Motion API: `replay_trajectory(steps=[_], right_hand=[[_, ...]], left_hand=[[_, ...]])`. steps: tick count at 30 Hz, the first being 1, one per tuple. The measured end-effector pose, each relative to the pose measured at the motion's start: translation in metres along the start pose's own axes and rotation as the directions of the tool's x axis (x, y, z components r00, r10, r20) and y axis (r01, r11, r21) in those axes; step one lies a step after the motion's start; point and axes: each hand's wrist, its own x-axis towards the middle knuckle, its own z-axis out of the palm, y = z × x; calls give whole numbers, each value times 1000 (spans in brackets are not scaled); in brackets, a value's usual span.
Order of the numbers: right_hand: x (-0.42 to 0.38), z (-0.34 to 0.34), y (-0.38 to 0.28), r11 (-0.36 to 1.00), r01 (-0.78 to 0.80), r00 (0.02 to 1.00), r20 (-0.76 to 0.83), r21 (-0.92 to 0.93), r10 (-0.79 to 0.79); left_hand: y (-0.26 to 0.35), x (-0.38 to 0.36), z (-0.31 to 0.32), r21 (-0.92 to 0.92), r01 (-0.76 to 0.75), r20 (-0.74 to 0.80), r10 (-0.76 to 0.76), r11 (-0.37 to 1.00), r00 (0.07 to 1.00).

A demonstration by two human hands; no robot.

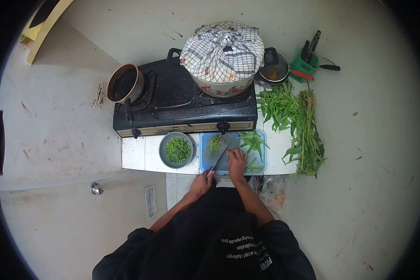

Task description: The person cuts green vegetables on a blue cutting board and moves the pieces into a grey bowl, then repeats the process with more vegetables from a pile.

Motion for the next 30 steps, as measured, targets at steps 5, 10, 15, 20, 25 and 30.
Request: replay_trajectory(steps=[5,10,15,20,25,30], right_hand=[[-1,-4,-1,999,-32,999,18,15,32],[0,-3,1,999,-23,1000,11,36,23],[-1,-2,0,998,-42,999,20,39,42],[-1,0,1,999,-27,999,17,22,27],[-1,1,2,999,-32,999,31,8,32],[0,-1,2,999,-27,999,27,20,26]], left_hand=[[14,14,0,-18,25,-33,-25,1000,999],[12,14,0,-37,-9,7,9,999,1000],[11,9,0,-68,19,36,-17,998,999],[-2,12,12,-104,-37,-6,36,994,999],[9,19,12,-111,-26,17,28,993,999],[9,10,10,-86,-34,-26,32,996,999]])
